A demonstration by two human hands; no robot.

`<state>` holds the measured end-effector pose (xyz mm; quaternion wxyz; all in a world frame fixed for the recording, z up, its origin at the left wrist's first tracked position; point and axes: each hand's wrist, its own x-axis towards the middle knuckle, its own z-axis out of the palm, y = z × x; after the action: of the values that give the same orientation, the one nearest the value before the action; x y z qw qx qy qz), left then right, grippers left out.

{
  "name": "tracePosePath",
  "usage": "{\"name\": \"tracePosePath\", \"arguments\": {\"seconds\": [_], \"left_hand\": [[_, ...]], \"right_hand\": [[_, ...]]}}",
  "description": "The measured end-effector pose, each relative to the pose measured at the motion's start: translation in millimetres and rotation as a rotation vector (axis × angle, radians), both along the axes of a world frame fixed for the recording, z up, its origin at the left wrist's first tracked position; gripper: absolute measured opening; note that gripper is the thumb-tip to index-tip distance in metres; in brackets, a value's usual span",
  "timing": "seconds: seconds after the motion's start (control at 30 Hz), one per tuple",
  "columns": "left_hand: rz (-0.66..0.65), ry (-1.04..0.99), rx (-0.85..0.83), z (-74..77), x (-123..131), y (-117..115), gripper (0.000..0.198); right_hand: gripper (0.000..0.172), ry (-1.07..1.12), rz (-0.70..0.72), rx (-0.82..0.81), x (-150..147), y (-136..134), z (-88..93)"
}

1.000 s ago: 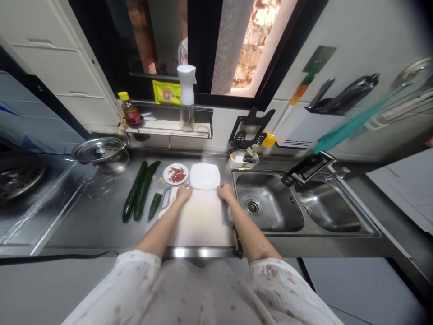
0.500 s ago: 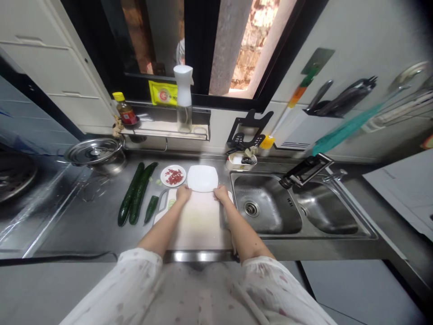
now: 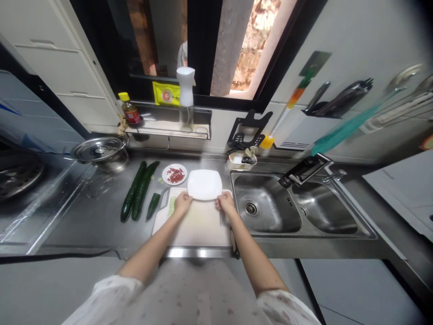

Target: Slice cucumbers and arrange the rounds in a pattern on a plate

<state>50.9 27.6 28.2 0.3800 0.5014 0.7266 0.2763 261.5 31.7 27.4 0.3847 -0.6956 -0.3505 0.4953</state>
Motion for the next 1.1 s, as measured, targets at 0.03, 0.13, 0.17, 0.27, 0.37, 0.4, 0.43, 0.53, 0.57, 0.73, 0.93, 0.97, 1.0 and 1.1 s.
{"name": "tracePosePath", "arguments": {"seconds": [0.03,0.13,0.17,0.27,0.37,0.4,0.43,0.53,0.57,0.73,0.93,0.97,1.0,1.1], "left_hand": [[-0.002,-0.012,0.016,-0.9,-2.3,-10.4,0.012],[-0.019,-0.022,0.044,-6.8,-10.0,-43.6,0.012],[-0.018,-0.012,0.043,-9.3,-12.4,-54.3,0.012],[-0.011,0.026,0.031,-15.6,-18.4,-81.2,0.013],[-0.029,0.025,0.04,-18.4,-21.8,-96.6,0.012],[-0.035,0.024,0.035,-18.7,-22.4,-99.4,0.012],[-0.038,0.024,0.028,-18.8,-23.0,-101.3,0.012],[-0.036,0.037,0.011,-19.9,-24.4,-104.0,0.01],[-0.036,0.042,0.009,-20.7,-24.9,-104.3,0.01],[-0.044,0.054,0.002,-24.6,-27.7,-104.7,0.011],[-0.05,0.075,-0.032,-22.4,-29.8,-106.1,0.01],[-0.05,0.081,-0.03,-22.2,-30.2,-106.6,0.01],[-0.051,0.088,-0.03,-22.3,-30.7,-107.0,0.011],[-0.057,0.112,-0.039,-23.5,-31.9,-107.2,0.013]], "right_hand": [[0.022,0.023,0.0,0.03,-1.5,-10.3,0.9],[0.023,0.068,0.009,0.056,-7.8,-41.9,-0.6],[0.025,0.083,0.005,0.057,-10.3,-51.7,-2.4],[0.029,0.134,-0.018,0.034,-17.5,-76.0,-10.2],[0.03,0.164,-0.054,-0.014,-22.7,-91.4,-18.1],[0.03,0.168,-0.058,-0.019,-23.8,-94.8,-20.2],[0.029,0.167,-0.061,-0.022,-24.7,-97.5,-22.0],[0.028,0.151,-0.063,-0.026,-26.6,-102.4,-25.5],[0.027,0.145,-0.061,-0.024,-27.1,-103.3,-26.3],[0.024,0.118,-0.056,0.001,-29.4,-106.1,-28.8],[0.025,0.116,-0.048,-0.032,-32.0,-110.0,-31.1],[0.025,0.113,-0.047,-0.036,-32.3,-110.7,-31.6],[0.025,0.104,-0.046,-0.039,-32.6,-111.3,-32.0],[0.024,0.055,-0.046,-0.051,-32.7,-112.8,-32.8]]}}
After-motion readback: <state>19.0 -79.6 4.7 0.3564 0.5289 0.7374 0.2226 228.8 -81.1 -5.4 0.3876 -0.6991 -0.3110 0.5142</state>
